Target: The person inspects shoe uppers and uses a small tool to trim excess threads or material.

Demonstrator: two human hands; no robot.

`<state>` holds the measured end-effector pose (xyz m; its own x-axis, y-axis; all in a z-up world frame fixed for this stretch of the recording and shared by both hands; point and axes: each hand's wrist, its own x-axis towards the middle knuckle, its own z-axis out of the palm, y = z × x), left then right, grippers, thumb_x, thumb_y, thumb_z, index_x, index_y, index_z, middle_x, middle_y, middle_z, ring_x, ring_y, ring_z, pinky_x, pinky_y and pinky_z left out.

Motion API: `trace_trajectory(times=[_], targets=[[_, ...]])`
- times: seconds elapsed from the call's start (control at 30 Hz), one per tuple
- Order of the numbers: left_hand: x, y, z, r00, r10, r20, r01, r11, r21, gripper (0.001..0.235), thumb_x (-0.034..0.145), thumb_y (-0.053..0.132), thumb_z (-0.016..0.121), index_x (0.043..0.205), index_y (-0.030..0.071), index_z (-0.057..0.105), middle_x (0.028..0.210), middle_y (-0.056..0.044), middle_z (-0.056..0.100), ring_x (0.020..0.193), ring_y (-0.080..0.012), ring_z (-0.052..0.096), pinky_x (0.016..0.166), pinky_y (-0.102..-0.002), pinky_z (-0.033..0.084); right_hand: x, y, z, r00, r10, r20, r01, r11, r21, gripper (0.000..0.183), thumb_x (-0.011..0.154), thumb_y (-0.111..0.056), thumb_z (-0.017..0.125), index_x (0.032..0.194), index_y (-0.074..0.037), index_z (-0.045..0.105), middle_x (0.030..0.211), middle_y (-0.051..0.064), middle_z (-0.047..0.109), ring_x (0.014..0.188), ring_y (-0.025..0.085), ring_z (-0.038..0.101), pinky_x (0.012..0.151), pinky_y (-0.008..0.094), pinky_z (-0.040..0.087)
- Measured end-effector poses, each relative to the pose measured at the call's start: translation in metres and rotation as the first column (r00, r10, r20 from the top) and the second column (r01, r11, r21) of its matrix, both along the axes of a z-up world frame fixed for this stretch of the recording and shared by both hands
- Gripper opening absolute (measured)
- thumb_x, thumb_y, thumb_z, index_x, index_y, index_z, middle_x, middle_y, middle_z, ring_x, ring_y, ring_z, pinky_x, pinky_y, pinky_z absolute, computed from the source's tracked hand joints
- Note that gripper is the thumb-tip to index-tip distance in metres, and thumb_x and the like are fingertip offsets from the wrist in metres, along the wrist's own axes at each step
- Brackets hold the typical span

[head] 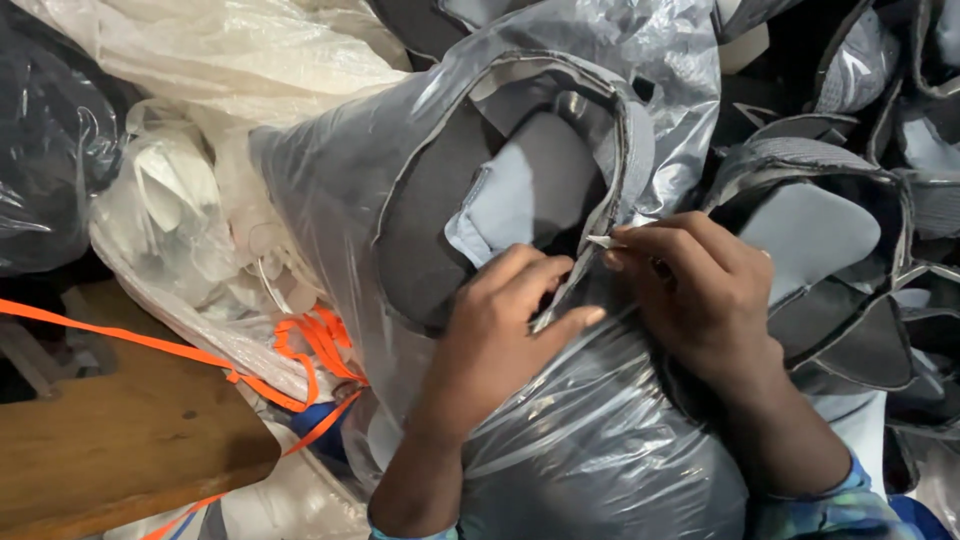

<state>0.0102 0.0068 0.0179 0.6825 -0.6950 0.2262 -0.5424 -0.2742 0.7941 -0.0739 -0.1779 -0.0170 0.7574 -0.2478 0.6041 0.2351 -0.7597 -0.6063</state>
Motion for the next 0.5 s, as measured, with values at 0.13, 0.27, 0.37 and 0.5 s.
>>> trace_trajectory(times=[0.13,0.27,0.37,0.5], targets=[[-0.002,-0.002,-0.001,0.997,0.077,0.027,-0.078,0.996,0.043,0.019,0.091,0.013,0.078,0.102,0.001,0.07,0.093,-0.009,0.068,0.077,-0.02,0.07,0.068,-0.032,0.056,-0.002,0.001,0.002,1.0,0.0,-0.02,0.001,1.0,0.021,0.023,0.09,-0.006,0.084,0.108,-0.004,0.071,0.097,0.009,0.069,0.08,0.021,0.07,0.067,0.032,0.053],[-0.002,0.006,0.006,0.994,0.096,-0.043,-0.093,0.993,0.067,0.015,0.091,0.013,0.077,0.097,0.001,0.07,0.089,-0.009,0.069,0.073,-0.0212,0.072,0.065,-0.032,0.056,0.0,0.001,0.002,1.0,0.03,-0.001,-0.03,1.0,0.006,0.022,0.09,-0.005,0.084,0.108,-0.004,0.071,0.097,0.008,0.07,0.083,0.021,0.071,0.069,0.033,0.053],[-0.002,0.013,0.004,0.994,0.093,0.053,-0.095,0.994,0.049,0.01,0.096,0.01,0.072,0.099,0.001,0.07,0.092,-0.011,0.071,0.079,-0.024,0.073,0.069,-0.033,0.055,0.001,0.001,0.003,0.999,0.022,-0.028,-0.022,1.0,0.013,0.022,0.088,-0.004,0.084,0.107,-0.004,0.072,0.093,0.009,0.069,0.079,0.022,0.069,0.065,0.034,0.052],[0.001,0.01,0.001,0.989,0.135,0.057,-0.136,0.991,0.013,0.01,0.1,0.011,0.068,0.099,0.001,0.07,0.089,-0.01,0.07,0.076,-0.0209,0.071,0.066,-0.032,0.055,-0.002,0.0,0.002,0.999,0.031,-0.027,-0.03,0.999,0.043,0.022,0.09,-0.004,0.083,0.108,-0.004,0.07,0.099,0.009,0.07,0.085,0.022,0.072,0.07,0.032,0.055]])
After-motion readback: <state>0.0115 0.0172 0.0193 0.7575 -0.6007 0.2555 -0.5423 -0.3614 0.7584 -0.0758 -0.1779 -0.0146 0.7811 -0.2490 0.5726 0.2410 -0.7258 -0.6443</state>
